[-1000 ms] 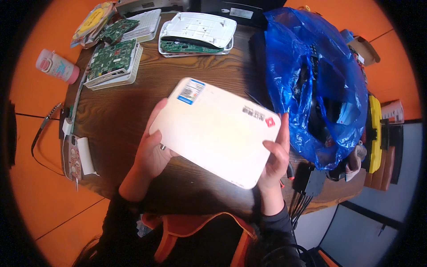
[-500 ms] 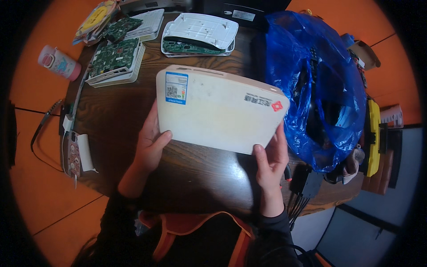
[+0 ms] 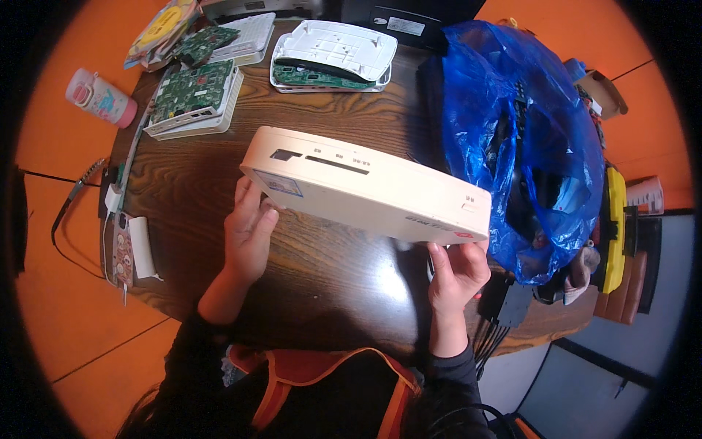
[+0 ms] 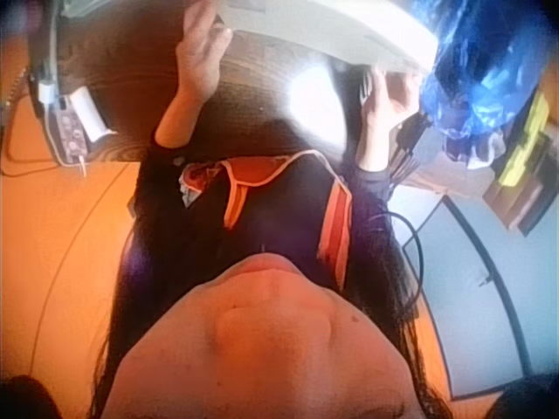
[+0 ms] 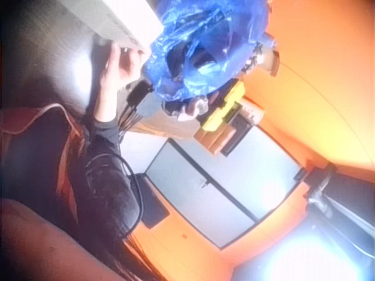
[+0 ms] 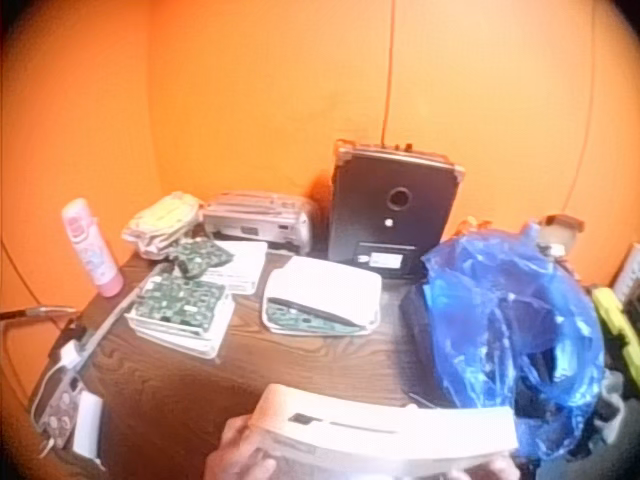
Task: The person assembles a white router by aligning the casing halves, inserting screws, and tightening them with a screwdriver. They then place the assembled unit on the table and open another router to remove its circuit board.
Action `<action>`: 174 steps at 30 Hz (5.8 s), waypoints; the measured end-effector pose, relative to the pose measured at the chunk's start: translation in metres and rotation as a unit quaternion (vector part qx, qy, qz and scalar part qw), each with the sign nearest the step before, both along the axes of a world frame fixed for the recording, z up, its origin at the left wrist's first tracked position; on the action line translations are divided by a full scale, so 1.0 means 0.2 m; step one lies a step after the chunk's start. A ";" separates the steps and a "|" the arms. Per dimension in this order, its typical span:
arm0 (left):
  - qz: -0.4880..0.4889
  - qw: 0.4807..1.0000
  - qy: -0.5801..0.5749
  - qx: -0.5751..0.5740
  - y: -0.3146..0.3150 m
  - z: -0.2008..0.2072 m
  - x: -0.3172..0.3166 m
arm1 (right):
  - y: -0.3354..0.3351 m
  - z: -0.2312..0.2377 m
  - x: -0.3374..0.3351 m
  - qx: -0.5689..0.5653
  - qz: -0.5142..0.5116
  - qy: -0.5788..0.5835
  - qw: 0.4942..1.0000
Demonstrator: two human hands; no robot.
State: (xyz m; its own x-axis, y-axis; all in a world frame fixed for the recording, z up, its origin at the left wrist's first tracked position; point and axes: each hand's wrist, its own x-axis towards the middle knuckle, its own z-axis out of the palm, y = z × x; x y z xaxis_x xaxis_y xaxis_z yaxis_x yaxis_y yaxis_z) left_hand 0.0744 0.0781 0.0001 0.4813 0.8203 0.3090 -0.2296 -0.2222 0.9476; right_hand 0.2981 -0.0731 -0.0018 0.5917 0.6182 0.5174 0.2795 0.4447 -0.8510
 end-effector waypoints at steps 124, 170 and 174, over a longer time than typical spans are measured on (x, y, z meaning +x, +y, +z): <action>0.178 0.977 -0.114 0.003 -0.05 0.01 0.05 | 0.07 0.08 -0.11 -0.122 0.011 -0.107 0.987; 0.230 0.971 0.053 0.027 -0.01 0.02 0.04 | 0.19 0.21 -0.12 -0.162 -0.036 -0.387 0.907; 0.229 0.971 0.057 0.037 0.00 0.01 0.03 | 0.17 0.19 -0.09 -0.108 0.030 -0.270 0.956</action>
State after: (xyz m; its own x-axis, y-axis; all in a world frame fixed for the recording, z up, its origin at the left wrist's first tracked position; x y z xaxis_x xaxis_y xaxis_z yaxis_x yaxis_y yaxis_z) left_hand 0.0811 0.0774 0.0023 0.1056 0.9336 0.3425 0.0142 -0.3458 0.9382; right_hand 0.2798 -0.0387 0.0372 0.2333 0.7702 0.5936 0.6838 0.3041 -0.6633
